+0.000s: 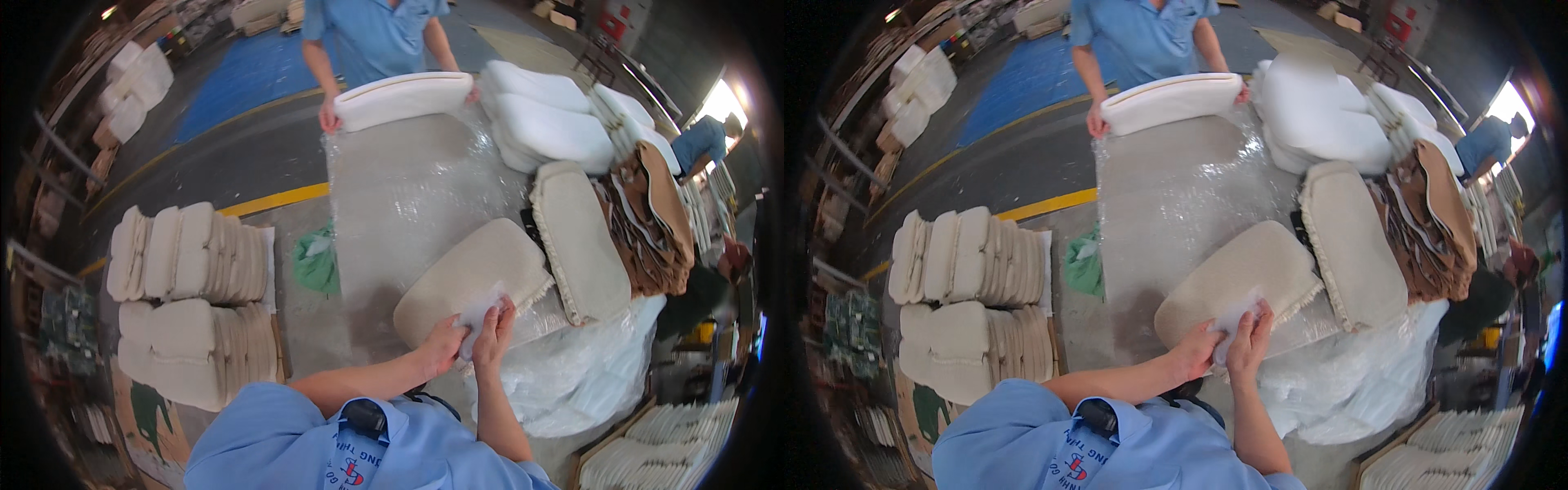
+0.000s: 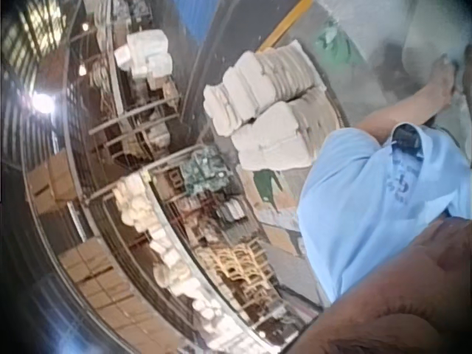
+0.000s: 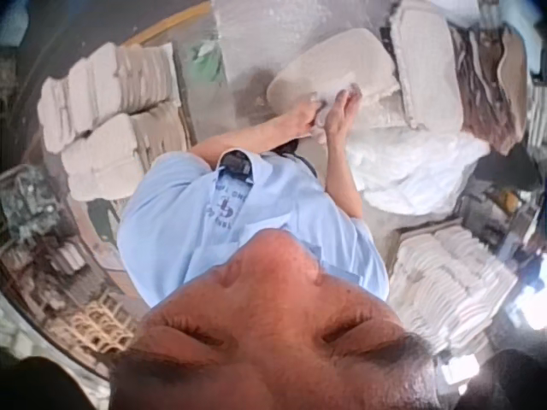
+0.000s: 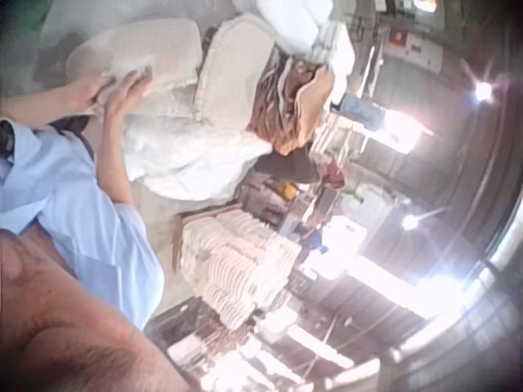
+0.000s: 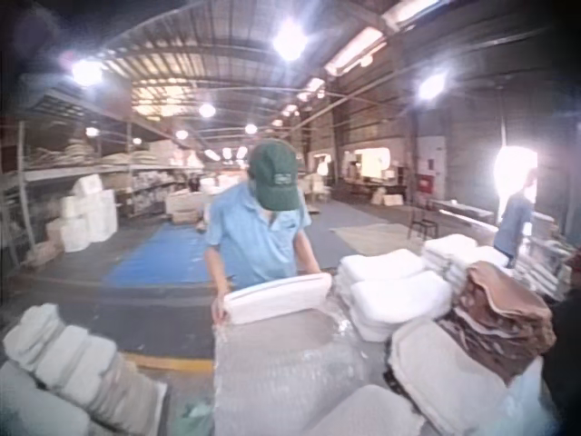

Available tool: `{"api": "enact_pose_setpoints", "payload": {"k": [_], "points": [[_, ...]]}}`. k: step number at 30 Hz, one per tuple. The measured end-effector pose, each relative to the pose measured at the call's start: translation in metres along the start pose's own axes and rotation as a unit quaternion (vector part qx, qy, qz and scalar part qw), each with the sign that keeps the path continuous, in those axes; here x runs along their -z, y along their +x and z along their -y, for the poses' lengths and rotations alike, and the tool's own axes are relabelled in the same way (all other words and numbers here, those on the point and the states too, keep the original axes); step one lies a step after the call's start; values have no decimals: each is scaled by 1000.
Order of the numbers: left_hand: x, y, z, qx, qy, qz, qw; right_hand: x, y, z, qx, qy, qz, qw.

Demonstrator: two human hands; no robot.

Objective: The person inserts white foam inserts into beige fabric covers, aligns edges, and stacks the finished cushions on a nearby pallet. The person repeats this process for multiple cushions at a table in a factory setting.

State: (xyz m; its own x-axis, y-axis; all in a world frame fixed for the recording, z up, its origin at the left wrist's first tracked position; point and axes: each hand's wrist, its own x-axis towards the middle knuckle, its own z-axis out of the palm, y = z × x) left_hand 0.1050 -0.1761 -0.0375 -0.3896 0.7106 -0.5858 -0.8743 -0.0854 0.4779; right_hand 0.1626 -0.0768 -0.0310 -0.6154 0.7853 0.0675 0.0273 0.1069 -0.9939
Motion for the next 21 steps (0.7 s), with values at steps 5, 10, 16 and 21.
{"api": "enact_pose_setpoints", "payload": {"k": [5,10,16,21], "points": [[27,-53,-34,67,-25,102,992,-20,4,10,-28,-59,106,992],[63,-77,-60,-76,120,37,989,-72,0,4,-121,82,216,965],[230,-65,-153,-145,188,-350,906,-84,25,11,49,-189,193,962],[335,0,-252,-121,651,-407,629,-66,69,-37,77,-439,39,894]]}}
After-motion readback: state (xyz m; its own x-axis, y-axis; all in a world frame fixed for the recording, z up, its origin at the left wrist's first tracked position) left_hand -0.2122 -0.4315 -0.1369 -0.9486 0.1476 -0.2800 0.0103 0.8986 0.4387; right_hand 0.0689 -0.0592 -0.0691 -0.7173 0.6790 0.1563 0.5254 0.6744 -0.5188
